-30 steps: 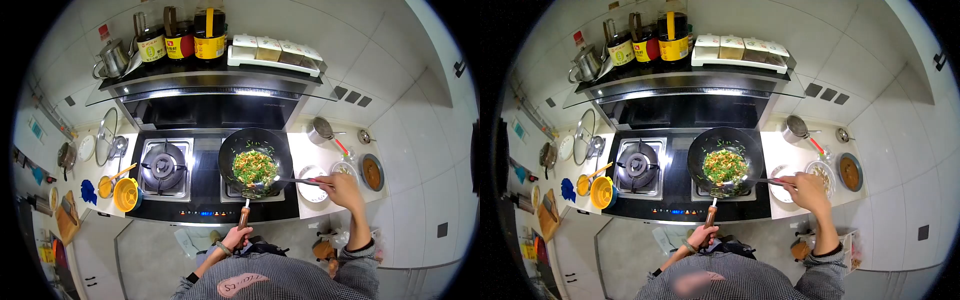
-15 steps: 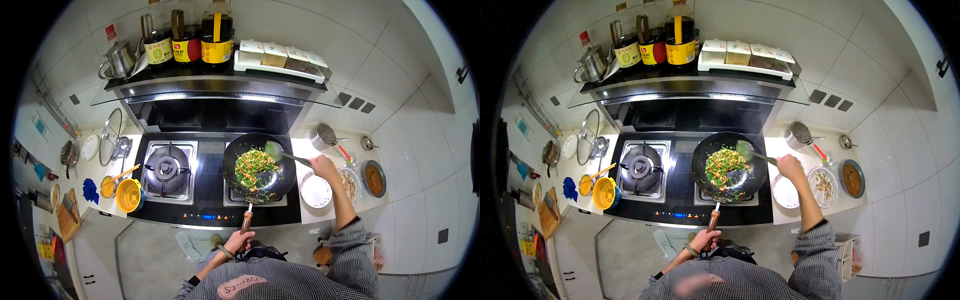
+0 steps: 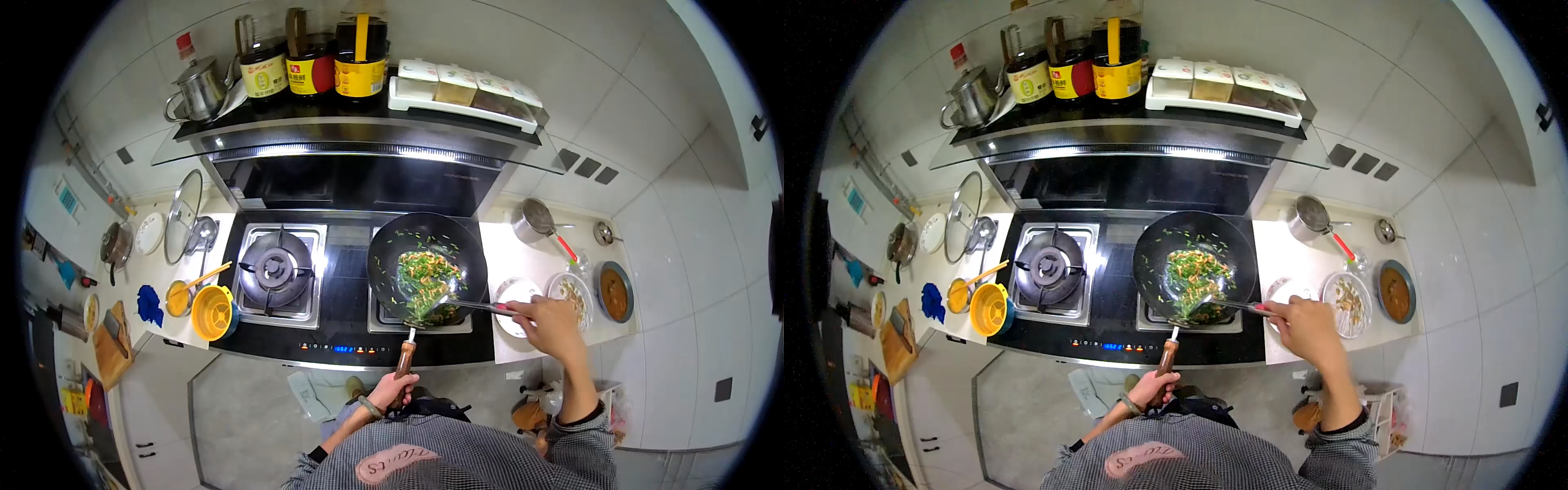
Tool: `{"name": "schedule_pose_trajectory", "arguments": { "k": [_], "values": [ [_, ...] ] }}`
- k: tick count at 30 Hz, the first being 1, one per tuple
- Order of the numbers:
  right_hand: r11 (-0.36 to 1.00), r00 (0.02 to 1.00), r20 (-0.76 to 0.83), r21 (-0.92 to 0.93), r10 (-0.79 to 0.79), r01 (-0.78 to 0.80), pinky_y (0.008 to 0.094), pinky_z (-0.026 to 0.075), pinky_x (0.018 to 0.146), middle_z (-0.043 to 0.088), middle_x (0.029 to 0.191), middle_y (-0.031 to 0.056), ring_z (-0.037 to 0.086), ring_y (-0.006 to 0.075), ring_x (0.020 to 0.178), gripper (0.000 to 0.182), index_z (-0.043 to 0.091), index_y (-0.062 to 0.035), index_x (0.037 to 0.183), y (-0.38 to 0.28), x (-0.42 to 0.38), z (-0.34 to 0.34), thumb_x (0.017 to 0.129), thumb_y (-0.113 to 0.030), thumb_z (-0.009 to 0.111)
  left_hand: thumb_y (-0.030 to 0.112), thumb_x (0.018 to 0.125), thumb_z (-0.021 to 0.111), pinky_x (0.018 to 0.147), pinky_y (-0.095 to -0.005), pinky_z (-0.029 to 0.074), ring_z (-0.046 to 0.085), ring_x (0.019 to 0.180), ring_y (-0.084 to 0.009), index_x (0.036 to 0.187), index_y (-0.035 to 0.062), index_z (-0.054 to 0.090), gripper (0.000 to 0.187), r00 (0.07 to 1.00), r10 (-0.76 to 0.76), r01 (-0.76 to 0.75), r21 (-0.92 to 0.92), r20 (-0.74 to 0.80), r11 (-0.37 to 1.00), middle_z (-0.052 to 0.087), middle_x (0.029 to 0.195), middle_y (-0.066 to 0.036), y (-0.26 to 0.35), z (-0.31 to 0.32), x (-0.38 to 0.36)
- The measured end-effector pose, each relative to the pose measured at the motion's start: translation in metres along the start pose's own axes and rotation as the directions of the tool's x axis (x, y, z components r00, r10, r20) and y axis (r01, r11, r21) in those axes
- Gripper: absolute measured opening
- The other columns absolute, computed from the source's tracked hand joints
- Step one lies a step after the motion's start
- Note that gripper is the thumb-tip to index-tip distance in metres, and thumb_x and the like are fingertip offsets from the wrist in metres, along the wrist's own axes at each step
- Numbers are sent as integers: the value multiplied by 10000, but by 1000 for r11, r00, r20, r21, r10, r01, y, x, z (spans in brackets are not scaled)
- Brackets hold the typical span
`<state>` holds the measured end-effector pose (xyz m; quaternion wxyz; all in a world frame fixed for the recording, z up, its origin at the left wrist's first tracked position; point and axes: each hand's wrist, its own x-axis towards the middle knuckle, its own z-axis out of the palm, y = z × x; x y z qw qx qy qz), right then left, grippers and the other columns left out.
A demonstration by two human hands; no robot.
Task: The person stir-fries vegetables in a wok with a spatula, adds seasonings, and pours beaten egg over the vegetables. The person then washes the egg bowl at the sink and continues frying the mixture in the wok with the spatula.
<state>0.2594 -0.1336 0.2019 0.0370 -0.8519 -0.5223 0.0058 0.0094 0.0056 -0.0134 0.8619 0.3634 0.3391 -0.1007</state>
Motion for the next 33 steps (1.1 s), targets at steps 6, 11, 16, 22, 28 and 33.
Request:
{"name": "schedule_pose_trajectory", "arguments": {
  "k": [6, 11, 16, 22, 28, 33],
  "values": [
    [988, 988, 2, 5, 154, -154, 402, 452, 604, 607, 699, 94, 595, 290, 646, 219, 703, -224, 1034, 1, -4, -17, 832, -253, 624, 240, 876, 624, 460, -252, 426, 504, 494, -104, 746, 76, 479, 254, 1000, 9, -10, 22, 12, 1000, 478, 623, 8, -1, -1, 2],
    [990, 989, 53, -31, 141, -139, 390, 453, 596, 613, 706, 91, 597, 284, 629, 214, 710, -218, 1022, 3, -9, 6, 826, -235, 626, 240, 878, 621, 462, -253, 442, 518, 494, -108, 758, 69, 486, 249, 1000, 0, 0, 33, 19, 999, 483, 621, 5, -3, -3, 5],
    [987, 983, -93, -22, 159, -161, 413, 456, 574, 585, 694, 108, 598, 301, 633, 191, 713, -207, 984, 4, 2, 0, 828, -252, 614, 238, 879, 625, 450, -248, 416, 501, 496, -99, 750, 87, 472, 251, 1000, 4, -4, 25, -10, 1000, 478, 623, 9, -2, -2, 3],
    [986, 983, -133, -92, 129, -141, 435, 476, 594, 619, 721, 122, 624, 313, 686, 188, 683, -197, 992, 13, 26, 37, 847, -251, 575, 230, 879, 623, 455, -246, 423, 503, 500, -97, 743, 89, 470, 249, 1000, -1, 1, 6, 8, 1000, 476, 619, 9, -5, -3, 4],
    [922, 921, -63, -18, 385, -387, 483, 505, 700, 668, 802, 194, 650, 378, 747, 243, 689, -79, 871, 24, 57, 26, 873, -262, 530, 234, 869, 637, 447, -255, 415, 507, 491, -111, 727, 89, 478, 258, 1000, 18, -18, -9, -8, 1000, 482, 608, 6, -6, -3, 4],
    [909, 909, -2, 22, 416, -416, 480, 501, 698, 660, 791, 206, 640, 388, 739, 275, 686, -64, 830, 58, 124, 76, 875, -283, 527, 242, 873, 633, 444, -253, 413, 499, 472, -114, 718, 87, 470, 273, 1000, 19, -20, 37, 8, 999, 483, 596, 2, -6, -4, 5]
  ]
}}
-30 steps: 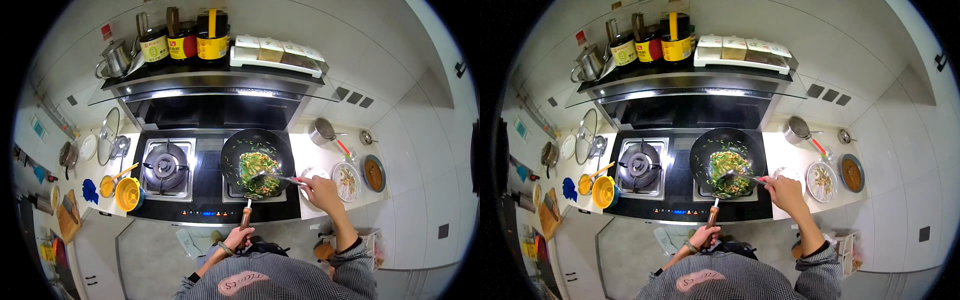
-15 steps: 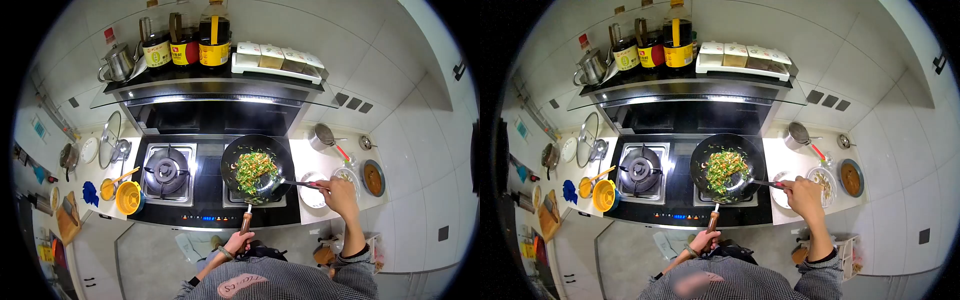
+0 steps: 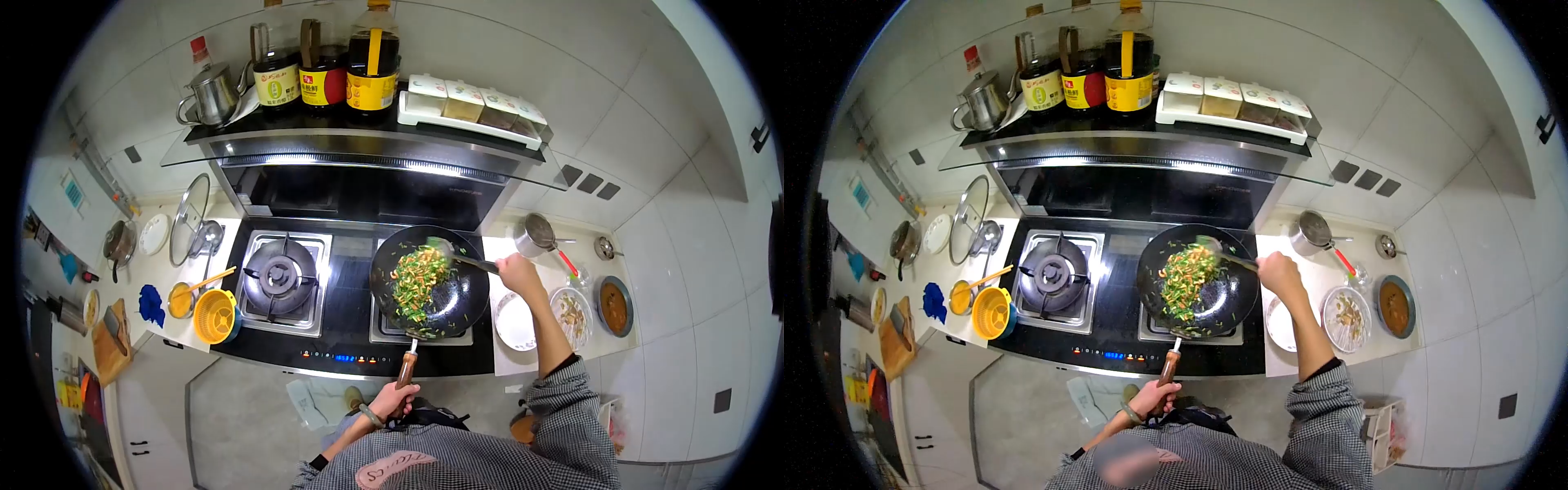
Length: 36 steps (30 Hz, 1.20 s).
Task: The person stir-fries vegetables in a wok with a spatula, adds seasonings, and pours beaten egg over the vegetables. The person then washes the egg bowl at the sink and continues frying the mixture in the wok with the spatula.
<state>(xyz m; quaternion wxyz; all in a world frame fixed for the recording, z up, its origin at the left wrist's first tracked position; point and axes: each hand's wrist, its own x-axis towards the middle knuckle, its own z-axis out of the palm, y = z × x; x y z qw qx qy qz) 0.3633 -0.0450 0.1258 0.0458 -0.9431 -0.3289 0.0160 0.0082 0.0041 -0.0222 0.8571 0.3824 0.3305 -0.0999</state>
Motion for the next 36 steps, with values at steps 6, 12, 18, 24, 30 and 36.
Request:
{"name": "schedule_pose_trajectory", "arguments": {
  "k": [6, 12, 18, 24, 30, 36],
  "values": [
    [855, 901, 14, 321, -433, 406, 441, 487, 628, 639, 725, 174, 625, 350, 687, 222, 704, -143, 894, -38, -35, -24, 867, -308, 558, 227, 879, 620, 430, -255, 406, 493, 465, -114, 715, 82, 465, 269, 1000, -19, 19, -2, 2, 1000, 474, 585, -2, 7, 4, -4],
    [836, 837, -49, 41, -545, 547, 414, 452, 576, 608, 670, 97, 606, 292, 633, 272, 680, -252, 1093, -4, -94, -47, 827, -264, 621, 221, 873, 627, 429, -255, 405, 490, 467, -110, 718, 88, 464, 261, 1000, -5, 5, -16, 4, 1000, 465, 586, 6, 1, 1, 0],
    [932, 927, 104, 75, -361, 355, 407, 447, 566, 583, 679, 94, 590, 292, 617, 240, 684, -243, 1059, 20, -150, -98, 829, -245, 615, 222, 880, 615, 449, -245, 441, 518, 484, -98, 745, 71, 485, 241, 1000, -20, 20, -8, 5, 1000, 488, 618, 8, 5, 1, -2],
    [956, 967, -129, 164, -222, 241, 421, 446, 554, 569, 661, 109, 580, 310, 602, 218, 679, -222, 1057, 0, -154, -43, 861, -260, 591, 226, 872, 626, 444, -253, 428, 506, 481, -103, 748, 81, 484, 238, 1000, -2, 2, 17, -13, 1000, 480, 607, 9, 5, 1, 1],
    [949, 969, -171, 230, -177, 214, 399, 434, 534, 525, 660, 97, 563, 297, 577, 320, 621, -265, 1169, 13, -155, 29, 851, -231, 611, 230, 873, 628, 451, -255, 432, 508, 486, -102, 756, 77, 485, 240, 1000, -17, 17, -12, -4, 1000, 479, 611, 9, -1, 0, -1],
    [954, 974, -204, 260, -99, 151, 400, 441, 542, 525, 678, 100, 571, 301, 605, 313, 619, -236, 1168, 5, -207, 9, 856, -211, 606, 237, 871, 629, 451, -254, 429, 507, 491, -105, 750, 75, 487, 247, 1000, -19, 19, 9, -15, 1000, 483, 617, 6, 3, -3, -1]
  ]
}}
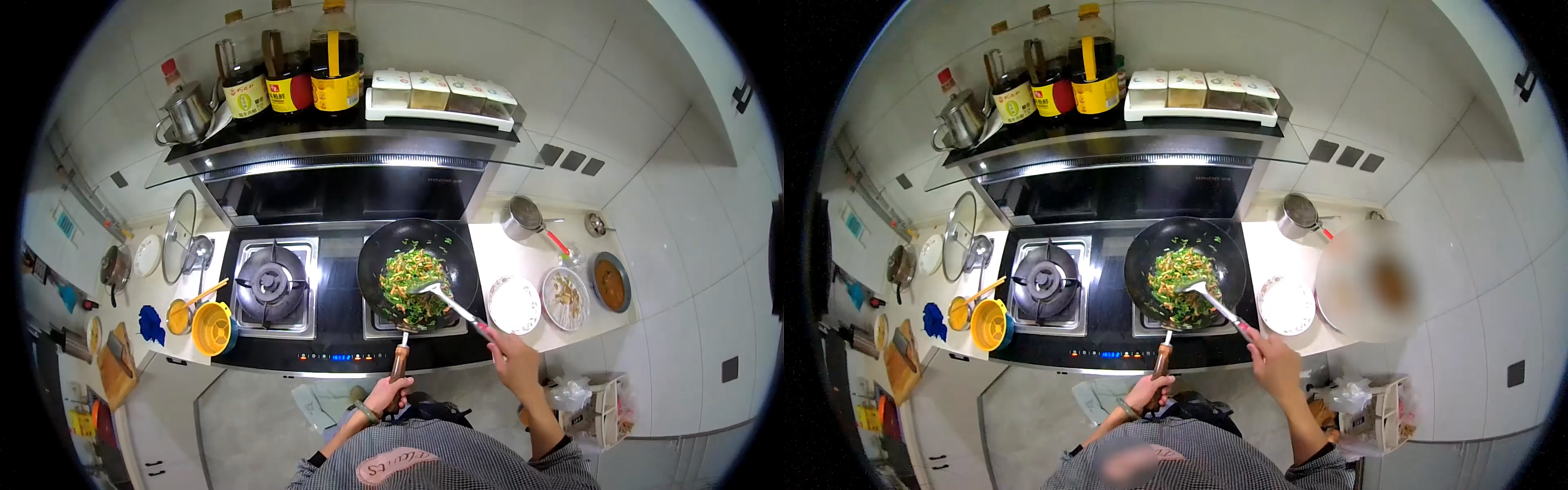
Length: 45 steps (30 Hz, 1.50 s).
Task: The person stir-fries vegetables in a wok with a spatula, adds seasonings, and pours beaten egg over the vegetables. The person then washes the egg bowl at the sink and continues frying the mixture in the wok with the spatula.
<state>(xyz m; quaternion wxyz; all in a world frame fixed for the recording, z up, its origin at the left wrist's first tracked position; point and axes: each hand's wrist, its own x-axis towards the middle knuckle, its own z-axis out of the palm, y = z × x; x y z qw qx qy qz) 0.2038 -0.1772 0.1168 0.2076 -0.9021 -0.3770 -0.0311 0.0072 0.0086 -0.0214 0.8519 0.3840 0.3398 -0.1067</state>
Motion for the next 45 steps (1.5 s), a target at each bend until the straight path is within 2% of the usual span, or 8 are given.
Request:
{"name": "schedule_pose_trajectory", "arguments": {
  "k": [11, 14, 16, 22, 27, 31, 41, 45],
  "values": [
    [741, 929, -34, 615, 367, -271, 234, 391, 556, 599, 708, 47, 496, 74, 622, 257, 650, -68, 1133, 27, -36, 34, 919, -175, 558, 245, 866, 631, 473, -245, 438, 528, 506, -113, 749, 74, 492, 250, 999, -30, 30, -29, -14, 999, 502, 625, 0, 0, 3, -2],
    [464, 844, 228, 751, 485, -470, 188, 334, 521, 542, 688, -22, 423, 34, 566, 312, 608, -36, 1188, 49, -53, 37, 936, -209, 550, 246, 869, 629, 476, -247, 441, 532, 504, -117, 745, 77, 492, 250, 999, -33, 34, 17, -36, 999, 504, 626, -1, 0, 2, 0],
    [-315, 641, 647, 762, 413, -566, 187, 273, 483, 440, 637, -37, 319, 29, 488, 391, 520, -83, 1292, 51, -63, 23, 944, -261, 538, 236, 872, 628, 495, -252, 454, 548, 538, -122, 817, 61, 526, 210, 998, -47, 48, 46, -31, 998, 522, 662, -13, -3, -2, 1],
    [-735, 636, 662, 643, 395, -213, 226, 232, 472, 349, 610, -14, 267, 73, 443, 347, 495, -43, 802, 104, -122, 44, 952, -356, 506, 243, 881, 636, 574, -261, 491, 582, 656, -129, 1083, 36, 542, 304, 997, 58, -61, -45, -55, 997, 576, 798, -46, -9, -2, 3],
    [-837, 588, 680, 547, 439, -8, 247, 238, 474, 363, 609, 6, 282, 92, 449, 401, 397, -58, 707, 148, -140, 86, 959, -357, 484, 487, 948, 430, 676, -287, 508, 613, 797, -151, 1180, 33, 527, 520, 991, 60, -62, -13, -116, 998, 621, 905, -61, -20, -15, 3],
    [-891, 549, 722, 442, 421, 101, 255, 234, 470, 386, 623, 16, 300, 96, 461, 399, 402, -47, 715, 170, -142, 118, 964, -353, 464, 443, 949, 455, 608, -244, 509, 628, 735, -110, 1111, 59, 561, 431, 973, 102, -148, -218, -209, 964, 632, 915, -39, -32, -31, -8],
    [-803, 552, 704, 587, 447, -99, 260, 388, 515, 557, 880, 163, 452, 156, 619, 481, 489, 66, 1025, 198, -135, 161, 962, -409, 441, 476, 907, 509, 695, -256, 484, 598, 809, -117, 1109, 102, 568, 429, 847, 104, -310, -325, -521, 894, 607, 956, -24, -56, -111, -92],
    [-719, 249, 742, 668, 622, -195, 414, 465, 650, 574, 885, 135, 533, 240, 736, 406, 542, -81, 830, 175, -136, 147, 804, -472, 646, 431, 908, 530, 646, -236, 472, 592, 739, -106, 1052, 104, 588, 362, 683, 172, -455, -230, -710, 860, 605, 878, -9, -46, -180, -123]
  ]
}}
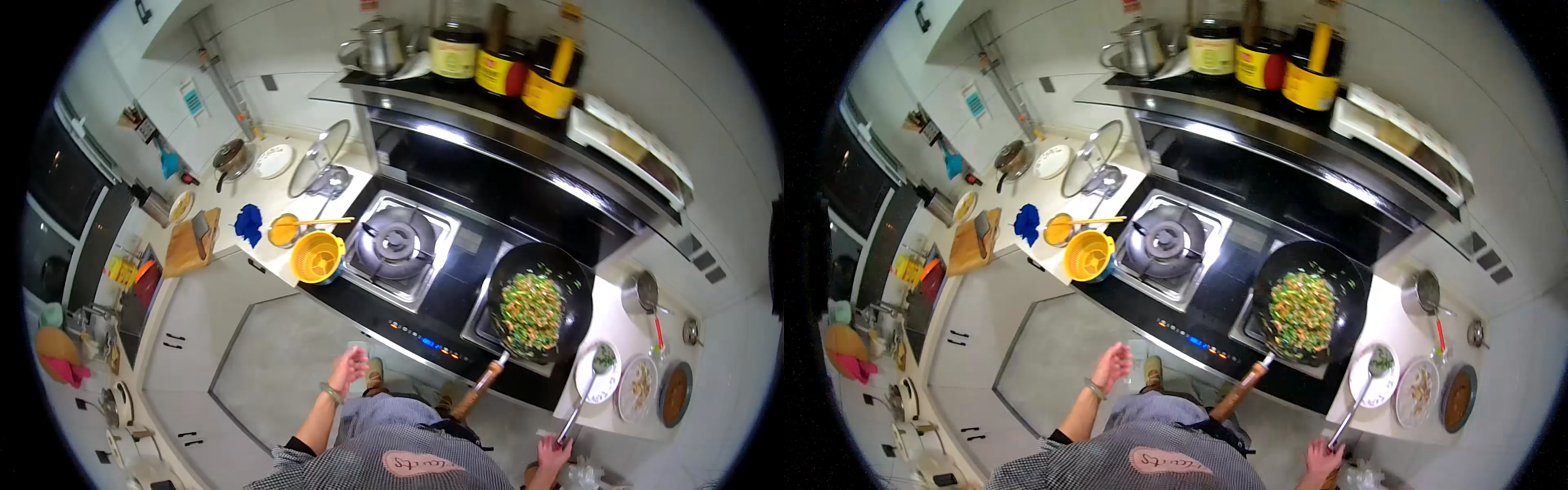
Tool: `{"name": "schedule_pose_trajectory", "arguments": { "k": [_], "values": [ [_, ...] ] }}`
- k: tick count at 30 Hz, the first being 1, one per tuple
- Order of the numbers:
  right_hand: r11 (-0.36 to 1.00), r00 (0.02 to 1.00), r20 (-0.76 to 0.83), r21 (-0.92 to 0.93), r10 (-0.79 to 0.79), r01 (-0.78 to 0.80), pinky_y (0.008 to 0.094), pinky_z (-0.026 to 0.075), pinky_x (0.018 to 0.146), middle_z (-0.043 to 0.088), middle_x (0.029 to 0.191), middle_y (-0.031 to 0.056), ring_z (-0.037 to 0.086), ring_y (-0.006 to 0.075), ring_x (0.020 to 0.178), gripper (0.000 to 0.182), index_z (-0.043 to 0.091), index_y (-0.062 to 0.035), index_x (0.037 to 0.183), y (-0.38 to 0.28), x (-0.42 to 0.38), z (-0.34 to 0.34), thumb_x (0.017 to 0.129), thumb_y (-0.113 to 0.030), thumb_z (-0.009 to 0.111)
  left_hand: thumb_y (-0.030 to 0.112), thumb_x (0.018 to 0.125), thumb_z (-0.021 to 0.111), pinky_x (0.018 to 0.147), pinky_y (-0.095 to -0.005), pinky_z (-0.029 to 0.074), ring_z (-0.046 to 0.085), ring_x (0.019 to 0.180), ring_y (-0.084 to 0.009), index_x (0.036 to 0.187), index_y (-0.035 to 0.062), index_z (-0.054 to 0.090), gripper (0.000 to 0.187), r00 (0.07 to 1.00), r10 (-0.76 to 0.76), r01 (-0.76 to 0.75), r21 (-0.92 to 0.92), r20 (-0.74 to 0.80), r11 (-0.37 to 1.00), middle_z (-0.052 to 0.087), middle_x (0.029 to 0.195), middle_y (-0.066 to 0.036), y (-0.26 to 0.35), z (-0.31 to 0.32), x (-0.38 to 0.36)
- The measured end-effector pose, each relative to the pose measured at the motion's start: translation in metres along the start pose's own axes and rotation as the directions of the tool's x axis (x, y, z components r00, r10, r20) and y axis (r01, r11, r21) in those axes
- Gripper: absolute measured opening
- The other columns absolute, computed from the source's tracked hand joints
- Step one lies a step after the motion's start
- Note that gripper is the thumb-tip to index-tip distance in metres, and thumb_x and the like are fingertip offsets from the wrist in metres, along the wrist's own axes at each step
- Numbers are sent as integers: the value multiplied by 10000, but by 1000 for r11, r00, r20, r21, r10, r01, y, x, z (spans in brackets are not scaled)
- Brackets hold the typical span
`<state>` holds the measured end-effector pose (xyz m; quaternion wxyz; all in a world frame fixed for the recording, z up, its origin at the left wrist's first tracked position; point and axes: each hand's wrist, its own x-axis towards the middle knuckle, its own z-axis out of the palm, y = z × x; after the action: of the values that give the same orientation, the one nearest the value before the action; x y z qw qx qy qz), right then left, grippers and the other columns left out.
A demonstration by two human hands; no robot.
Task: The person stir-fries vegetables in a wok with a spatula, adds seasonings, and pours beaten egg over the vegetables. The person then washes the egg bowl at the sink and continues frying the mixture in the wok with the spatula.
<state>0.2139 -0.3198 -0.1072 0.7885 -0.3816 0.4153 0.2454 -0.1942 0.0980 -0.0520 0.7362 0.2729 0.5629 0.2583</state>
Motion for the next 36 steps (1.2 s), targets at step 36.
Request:
{"name": "schedule_pose_trajectory", "arguments": {
  "k": [36],
  "values": [
    [75, 673, -29, -989, 739, -124, 157, 352, 365, 634, 793, 181, 470, 83, 466, 233, 537, 101, 903, 722, -75, 563, 878, -130, 523, 21, 823, 428, 959, -484, 481, 533, 1137, -376, 1388, 135, 212, 615, 961, 221, -118, -476, 167, 871, 443, 1298, -229, 245, -240, 302]
  ]
}}
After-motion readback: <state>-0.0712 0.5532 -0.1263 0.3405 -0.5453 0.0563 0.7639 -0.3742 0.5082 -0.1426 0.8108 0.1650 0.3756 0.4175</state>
